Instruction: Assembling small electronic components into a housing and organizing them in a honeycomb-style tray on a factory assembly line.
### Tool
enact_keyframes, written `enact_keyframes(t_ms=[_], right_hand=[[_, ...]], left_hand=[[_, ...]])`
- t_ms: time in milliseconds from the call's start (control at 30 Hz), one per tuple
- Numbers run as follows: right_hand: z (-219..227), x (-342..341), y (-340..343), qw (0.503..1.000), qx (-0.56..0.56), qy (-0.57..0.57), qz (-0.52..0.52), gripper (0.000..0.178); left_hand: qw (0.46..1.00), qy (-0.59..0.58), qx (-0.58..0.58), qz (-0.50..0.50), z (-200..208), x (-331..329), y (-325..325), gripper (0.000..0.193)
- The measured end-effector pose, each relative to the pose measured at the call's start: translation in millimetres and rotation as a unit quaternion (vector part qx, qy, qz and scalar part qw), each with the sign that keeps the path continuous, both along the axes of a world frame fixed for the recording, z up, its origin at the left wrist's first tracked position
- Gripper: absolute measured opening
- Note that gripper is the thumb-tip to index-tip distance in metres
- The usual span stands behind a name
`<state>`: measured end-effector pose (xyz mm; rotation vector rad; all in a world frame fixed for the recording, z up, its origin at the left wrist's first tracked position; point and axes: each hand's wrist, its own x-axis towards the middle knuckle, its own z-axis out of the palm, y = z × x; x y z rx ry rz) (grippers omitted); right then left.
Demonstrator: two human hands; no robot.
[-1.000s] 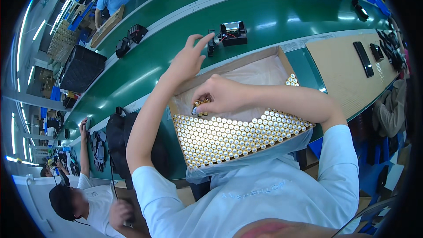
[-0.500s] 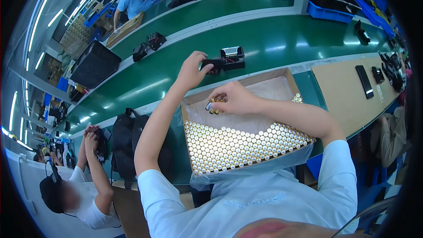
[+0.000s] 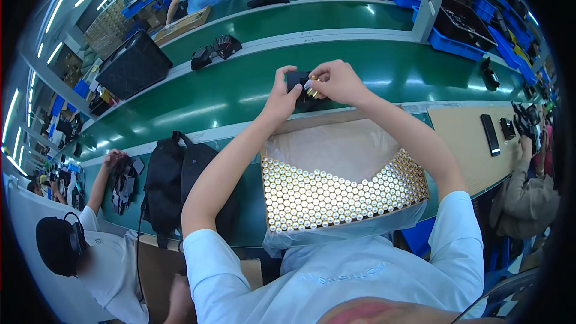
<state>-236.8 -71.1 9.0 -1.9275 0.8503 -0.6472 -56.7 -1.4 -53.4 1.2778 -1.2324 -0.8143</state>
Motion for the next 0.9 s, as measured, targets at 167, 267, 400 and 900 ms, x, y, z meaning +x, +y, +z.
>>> enact_keyframes(t_ms=[167, 267, 400, 900], right_hand=[[9, 18, 0, 0.995, -0.051, 0.079, 0.010, 0.019], [13, 26, 3, 0.989, -0.054, 0.134, 0.022, 0.019], [18, 36, 9, 0.989, -0.031, 0.144, 0.013, 0.019], [-23, 32, 23, 0.885, -0.442, 0.143, -0.004, 0.021]], left_hand=[[0.998, 0.060, 0.001, -0.003, -2, 2, -5, 0.031], [0.993, 0.114, 0.019, 0.001, 10, -5, -1, 0.031], [0.990, 0.136, 0.020, 0.014, 3, -2, -4, 0.033], [0.983, 0.099, 0.014, 0.156, -27, 21, -22, 0.037]])
